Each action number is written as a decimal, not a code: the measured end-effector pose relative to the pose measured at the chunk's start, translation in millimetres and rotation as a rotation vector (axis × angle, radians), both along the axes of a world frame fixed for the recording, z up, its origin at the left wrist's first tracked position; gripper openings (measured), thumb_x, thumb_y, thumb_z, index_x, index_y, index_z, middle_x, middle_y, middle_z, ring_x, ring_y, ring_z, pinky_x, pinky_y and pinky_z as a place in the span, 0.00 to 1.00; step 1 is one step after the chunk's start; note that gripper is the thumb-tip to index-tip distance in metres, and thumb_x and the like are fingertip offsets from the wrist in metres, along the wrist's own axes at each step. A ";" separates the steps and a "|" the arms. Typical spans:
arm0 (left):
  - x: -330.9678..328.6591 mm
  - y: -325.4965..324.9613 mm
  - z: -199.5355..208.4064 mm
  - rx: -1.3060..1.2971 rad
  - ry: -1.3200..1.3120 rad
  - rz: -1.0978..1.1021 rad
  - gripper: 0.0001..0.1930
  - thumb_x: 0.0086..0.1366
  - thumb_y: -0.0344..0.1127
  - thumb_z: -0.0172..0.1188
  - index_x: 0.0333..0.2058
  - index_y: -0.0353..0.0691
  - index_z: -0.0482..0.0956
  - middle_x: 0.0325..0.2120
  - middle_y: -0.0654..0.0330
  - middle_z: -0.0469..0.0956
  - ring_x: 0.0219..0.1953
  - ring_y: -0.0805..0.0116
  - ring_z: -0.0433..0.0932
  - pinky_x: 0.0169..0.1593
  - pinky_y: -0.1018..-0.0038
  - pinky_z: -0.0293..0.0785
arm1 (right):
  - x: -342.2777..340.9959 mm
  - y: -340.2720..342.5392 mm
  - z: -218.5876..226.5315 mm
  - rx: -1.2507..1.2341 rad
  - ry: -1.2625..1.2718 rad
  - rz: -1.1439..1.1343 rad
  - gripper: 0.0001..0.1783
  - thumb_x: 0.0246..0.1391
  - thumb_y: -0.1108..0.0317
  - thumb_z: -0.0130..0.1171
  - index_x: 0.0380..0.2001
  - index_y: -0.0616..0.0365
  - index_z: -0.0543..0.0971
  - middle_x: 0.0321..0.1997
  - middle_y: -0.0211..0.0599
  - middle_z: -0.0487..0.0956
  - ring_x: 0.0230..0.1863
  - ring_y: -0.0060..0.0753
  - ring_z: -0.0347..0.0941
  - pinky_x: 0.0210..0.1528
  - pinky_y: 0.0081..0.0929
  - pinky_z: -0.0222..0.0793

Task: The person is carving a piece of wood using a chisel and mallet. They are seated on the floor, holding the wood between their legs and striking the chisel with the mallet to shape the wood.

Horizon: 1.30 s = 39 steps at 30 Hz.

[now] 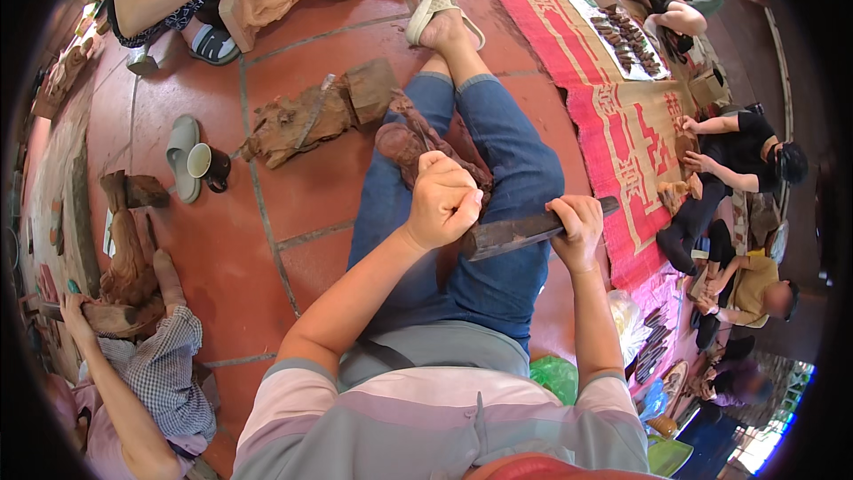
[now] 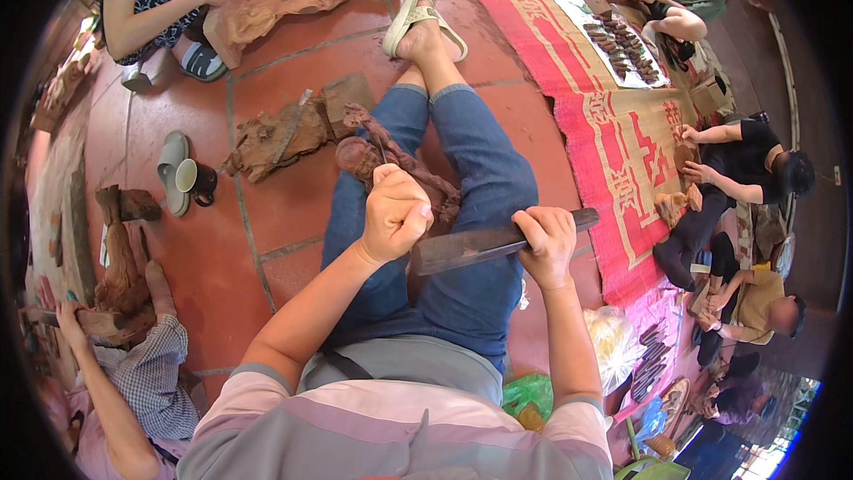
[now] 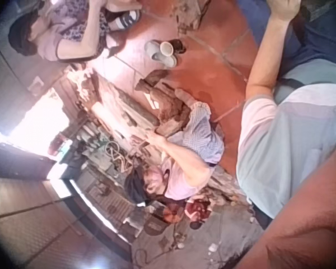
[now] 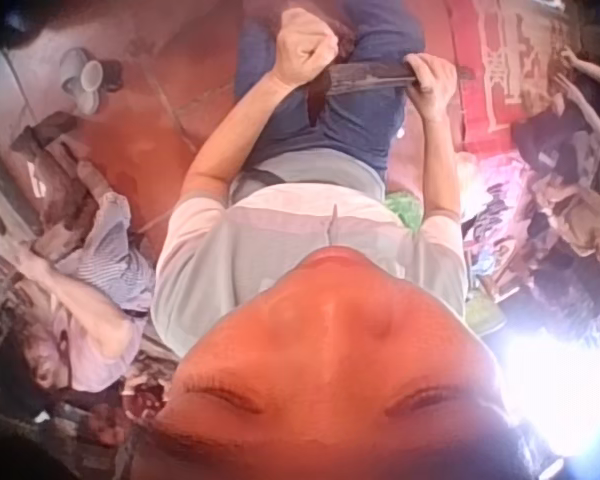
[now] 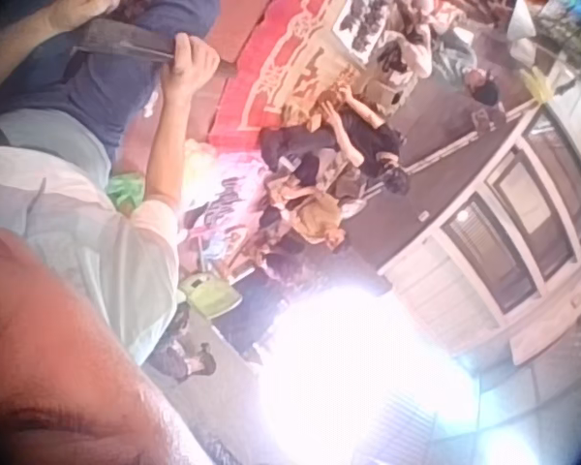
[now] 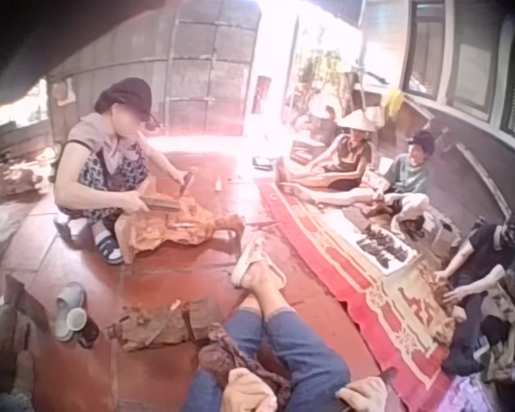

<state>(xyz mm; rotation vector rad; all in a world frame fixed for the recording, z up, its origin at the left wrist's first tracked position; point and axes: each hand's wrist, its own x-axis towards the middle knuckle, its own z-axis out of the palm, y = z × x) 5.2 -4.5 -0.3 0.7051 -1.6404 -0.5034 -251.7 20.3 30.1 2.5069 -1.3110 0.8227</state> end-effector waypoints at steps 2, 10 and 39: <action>-1.2 1.4 3.3 -0.084 -0.032 -0.003 0.11 0.49 0.29 0.60 0.12 0.44 0.70 0.18 0.68 0.72 0.25 0.69 0.70 0.43 0.68 0.60 | -5.7 5.2 -3.1 0.015 -0.025 0.022 0.18 0.35 0.75 0.65 0.33 0.50 0.75 0.29 0.30 0.75 0.32 0.37 0.73 0.39 0.35 0.66; -12.5 12.4 1.3 0.010 -0.045 0.035 0.11 0.51 0.30 0.61 0.13 0.44 0.72 0.18 0.68 0.72 0.26 0.68 0.70 0.44 0.68 0.59 | -5.6 7.3 3.6 0.001 -0.047 0.029 0.17 0.35 0.75 0.66 0.33 0.49 0.75 0.29 0.30 0.74 0.32 0.37 0.72 0.39 0.36 0.66; 6.0 0.8 -5.1 0.003 0.031 -0.067 0.11 0.50 0.26 0.55 0.11 0.44 0.69 0.16 0.68 0.72 0.23 0.70 0.68 0.42 0.69 0.59 | -0.2 -3.8 5.1 -0.066 -0.042 0.104 0.18 0.37 0.76 0.65 0.34 0.48 0.74 0.28 0.27 0.74 0.29 0.34 0.72 0.37 0.34 0.66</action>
